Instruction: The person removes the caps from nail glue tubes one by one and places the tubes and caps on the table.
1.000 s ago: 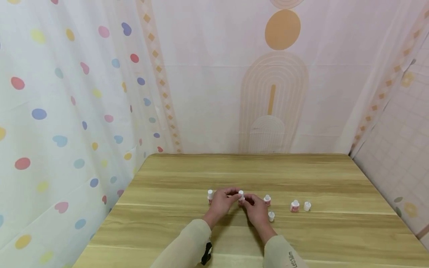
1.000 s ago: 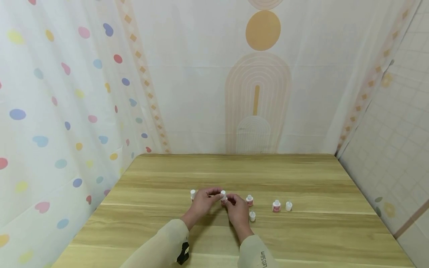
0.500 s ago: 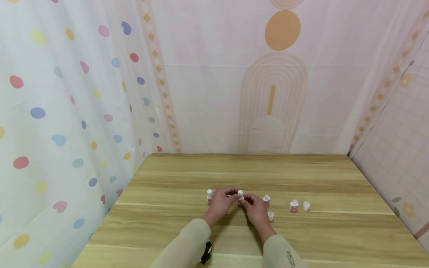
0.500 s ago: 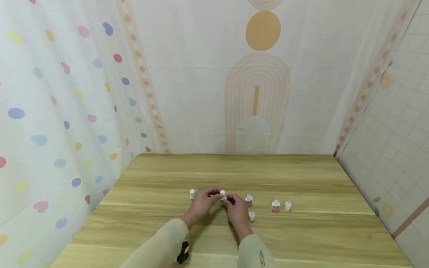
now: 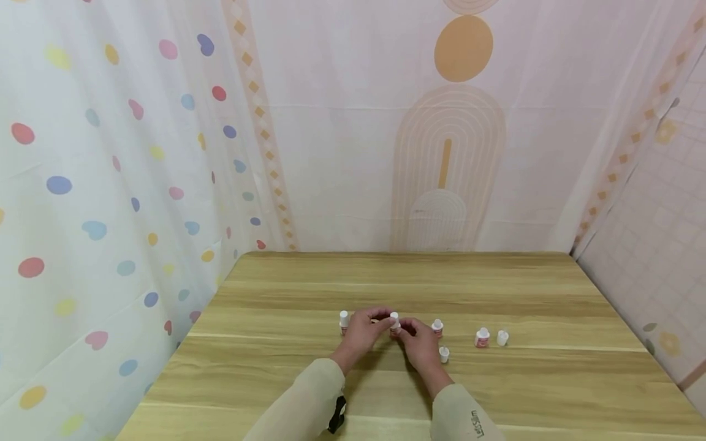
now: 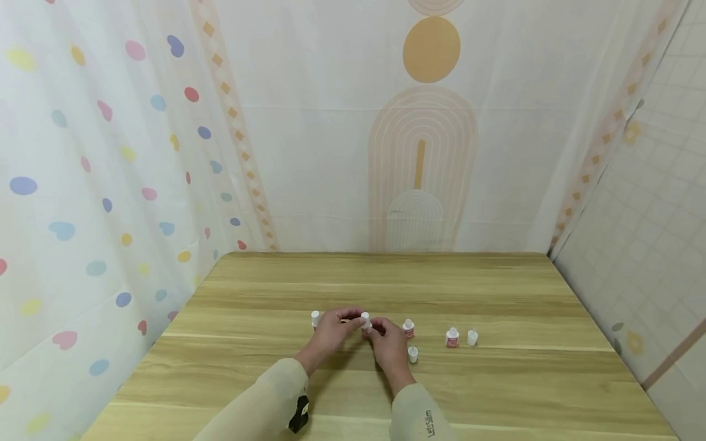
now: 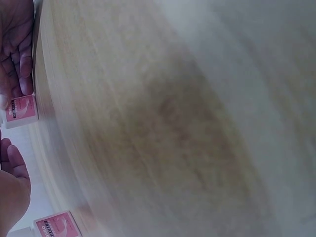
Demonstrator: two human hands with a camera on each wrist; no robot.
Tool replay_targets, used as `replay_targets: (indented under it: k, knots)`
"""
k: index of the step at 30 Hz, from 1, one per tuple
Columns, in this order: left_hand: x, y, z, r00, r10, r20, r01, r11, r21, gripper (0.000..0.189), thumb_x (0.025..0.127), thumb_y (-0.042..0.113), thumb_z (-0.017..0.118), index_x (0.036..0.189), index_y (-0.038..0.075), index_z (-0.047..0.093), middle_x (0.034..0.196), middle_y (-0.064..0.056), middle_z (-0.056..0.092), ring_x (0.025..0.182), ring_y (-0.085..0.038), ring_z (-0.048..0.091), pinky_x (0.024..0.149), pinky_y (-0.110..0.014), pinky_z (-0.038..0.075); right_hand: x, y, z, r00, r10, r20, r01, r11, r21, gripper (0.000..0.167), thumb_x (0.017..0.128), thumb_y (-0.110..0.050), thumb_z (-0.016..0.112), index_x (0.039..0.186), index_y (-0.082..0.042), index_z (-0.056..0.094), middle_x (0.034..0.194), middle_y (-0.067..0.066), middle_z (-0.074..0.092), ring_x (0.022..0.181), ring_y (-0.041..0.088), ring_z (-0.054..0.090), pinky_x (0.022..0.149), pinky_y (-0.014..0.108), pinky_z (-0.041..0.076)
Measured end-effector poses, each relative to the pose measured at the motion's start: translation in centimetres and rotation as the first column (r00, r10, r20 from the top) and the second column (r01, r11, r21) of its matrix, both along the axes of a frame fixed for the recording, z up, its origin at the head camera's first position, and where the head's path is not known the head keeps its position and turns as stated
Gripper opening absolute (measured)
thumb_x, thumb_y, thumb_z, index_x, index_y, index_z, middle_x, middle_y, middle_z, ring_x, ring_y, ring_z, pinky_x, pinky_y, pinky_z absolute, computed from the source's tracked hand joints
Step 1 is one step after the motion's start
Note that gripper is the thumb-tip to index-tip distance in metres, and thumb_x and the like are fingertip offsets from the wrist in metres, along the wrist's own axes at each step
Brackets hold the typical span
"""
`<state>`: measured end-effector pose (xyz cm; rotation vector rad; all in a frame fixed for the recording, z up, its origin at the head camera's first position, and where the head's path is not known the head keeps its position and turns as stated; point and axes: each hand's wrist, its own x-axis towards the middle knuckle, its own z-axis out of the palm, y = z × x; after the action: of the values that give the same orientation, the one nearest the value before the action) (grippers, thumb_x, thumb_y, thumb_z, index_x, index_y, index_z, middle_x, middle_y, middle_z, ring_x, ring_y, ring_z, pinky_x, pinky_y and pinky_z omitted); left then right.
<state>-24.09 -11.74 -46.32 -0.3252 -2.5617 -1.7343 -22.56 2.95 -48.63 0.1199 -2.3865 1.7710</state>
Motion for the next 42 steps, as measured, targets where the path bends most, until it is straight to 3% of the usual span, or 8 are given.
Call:
replay_targets:
  k: [7, 15, 42]
  knots:
    - [0.17, 0.10, 0.20, 0.999, 0.031, 0.006, -0.031, 0.999, 0.012, 0.014, 0.093, 0.019, 0.071, 0.103, 0.010, 0.075, 0.098, 0.001, 0.071, 0.093, -0.015, 0.063, 0.078, -0.032, 0.053, -0.18, -0.08, -0.25, 1.000, -0.018, -0.003, 0.018, 1.000, 0.023, 0.009, 0.091, -0.006, 0.071, 0.097, 0.000, 0.073, 0.092, 0.008, 0.072, 0.092, 0.024, 0.065, 0.083, 0.039, 0.051]
    - [-0.11, -0.03, -0.09, 1.000, 0.015, 0.009, -0.015, 1.000, 0.021, 0.019, 0.094, 0.018, 0.070, 0.109, 0.006, 0.074, 0.103, -0.004, 0.071, 0.095, -0.017, 0.063, 0.077, -0.031, 0.053, -0.30, -0.04, -0.37, 1.000, -0.009, 0.000, 0.009, 1.000, 0.005, 0.010, 0.091, -0.005, 0.070, 0.099, 0.002, 0.073, 0.092, 0.009, 0.072, 0.091, 0.024, 0.067, 0.082, 0.038, 0.051]
    - [-0.19, 0.06, -0.09, 0.999, 0.029, 0.035, -0.030, 0.999, 0.028, 0.014, 0.093, 0.019, 0.071, 0.103, 0.009, 0.075, 0.100, 0.000, 0.072, 0.094, -0.015, 0.063, 0.078, -0.031, 0.053, -0.22, 0.12, -0.31, 1.000, -0.003, -0.005, 0.003, 1.000, 0.019, 0.009, 0.092, -0.006, 0.070, 0.098, 0.000, 0.073, 0.090, 0.007, 0.072, 0.091, 0.022, 0.065, 0.082, 0.038, 0.050]
